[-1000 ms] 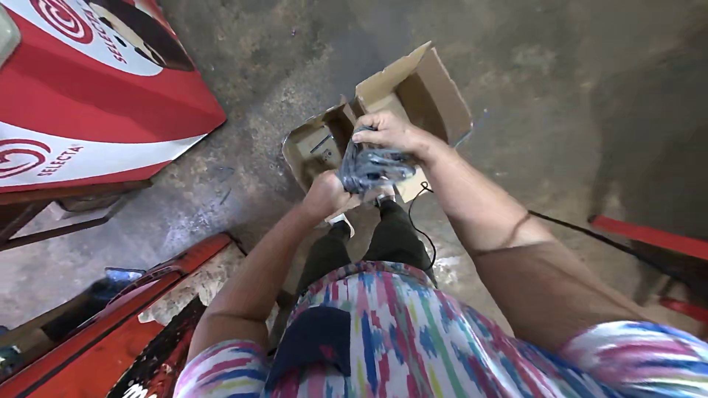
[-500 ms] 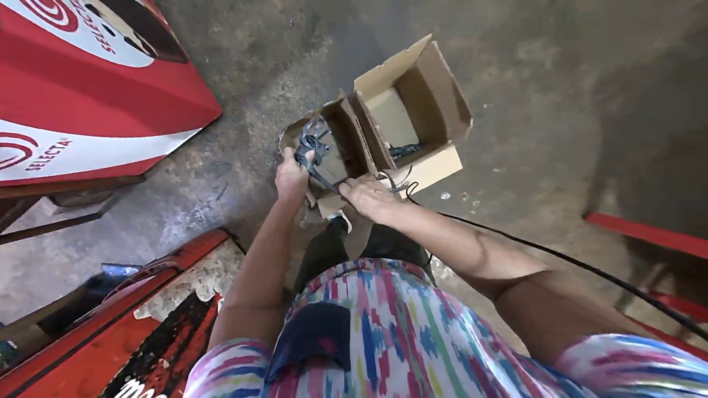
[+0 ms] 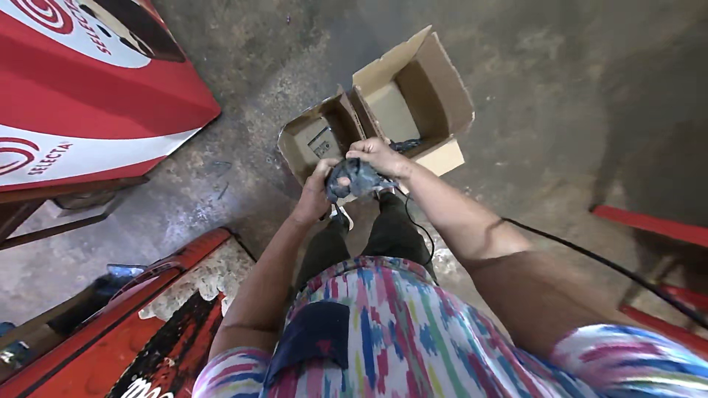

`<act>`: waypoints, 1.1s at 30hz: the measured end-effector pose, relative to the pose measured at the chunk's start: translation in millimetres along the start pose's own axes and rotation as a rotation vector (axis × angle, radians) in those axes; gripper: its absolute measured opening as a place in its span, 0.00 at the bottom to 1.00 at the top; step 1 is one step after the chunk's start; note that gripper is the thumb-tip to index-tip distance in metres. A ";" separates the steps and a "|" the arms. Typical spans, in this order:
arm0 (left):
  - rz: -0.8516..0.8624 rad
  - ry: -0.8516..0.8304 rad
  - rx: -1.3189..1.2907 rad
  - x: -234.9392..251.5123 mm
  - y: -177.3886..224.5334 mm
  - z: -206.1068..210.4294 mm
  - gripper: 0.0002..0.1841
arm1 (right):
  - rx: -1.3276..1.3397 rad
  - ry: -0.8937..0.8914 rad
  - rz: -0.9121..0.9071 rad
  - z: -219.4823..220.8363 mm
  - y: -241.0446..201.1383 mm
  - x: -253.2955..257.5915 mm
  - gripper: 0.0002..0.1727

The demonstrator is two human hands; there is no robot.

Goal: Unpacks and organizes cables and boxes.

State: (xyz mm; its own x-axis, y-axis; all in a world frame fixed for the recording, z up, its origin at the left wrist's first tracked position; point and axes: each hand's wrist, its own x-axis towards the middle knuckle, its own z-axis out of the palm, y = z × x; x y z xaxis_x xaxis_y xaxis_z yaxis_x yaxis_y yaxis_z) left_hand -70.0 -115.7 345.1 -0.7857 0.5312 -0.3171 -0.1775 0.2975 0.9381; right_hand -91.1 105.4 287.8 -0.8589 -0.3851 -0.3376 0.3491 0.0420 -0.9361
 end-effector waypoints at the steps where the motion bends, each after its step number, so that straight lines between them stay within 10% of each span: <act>1: 0.022 0.090 -0.083 4.1 -13.6 1.4 0.18 | -0.009 0.048 0.010 6.6 12.5 -5.5 0.11; 7: -0.234 0.627 -0.324 18.0 -42.2 -6.1 0.15 | -0.693 -0.034 0.208 50.8 34.1 -48.6 0.20; 14: -0.490 0.608 0.148 28.0 -73.2 0.6 0.16 | -0.888 -0.031 -0.120 68.7 -3.1 -62.8 0.12; 18: -0.508 0.491 0.223 26.4 -61.2 22.3 0.10 | -0.518 -0.026 -0.208 71.6 -12.8 -41.8 0.14; 23: -0.551 0.366 0.377 25.4 -24.9 26.1 0.10 | 0.325 0.259 0.153 78.8 -2.5 -12.3 0.20; 33: -0.561 0.396 0.146 -17.9 -21.3 22.9 0.15 | 0.458 -0.111 0.156 62.4 -10.2 -17.9 0.26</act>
State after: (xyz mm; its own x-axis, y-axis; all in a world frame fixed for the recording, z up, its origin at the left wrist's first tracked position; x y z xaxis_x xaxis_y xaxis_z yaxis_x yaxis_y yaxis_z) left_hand -38.6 -113.4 327.5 -0.7607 -0.0544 -0.6468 -0.5597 0.5599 0.6110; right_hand -56.0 54.4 309.5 -0.7469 -0.5037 -0.4340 0.6204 -0.2932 -0.7274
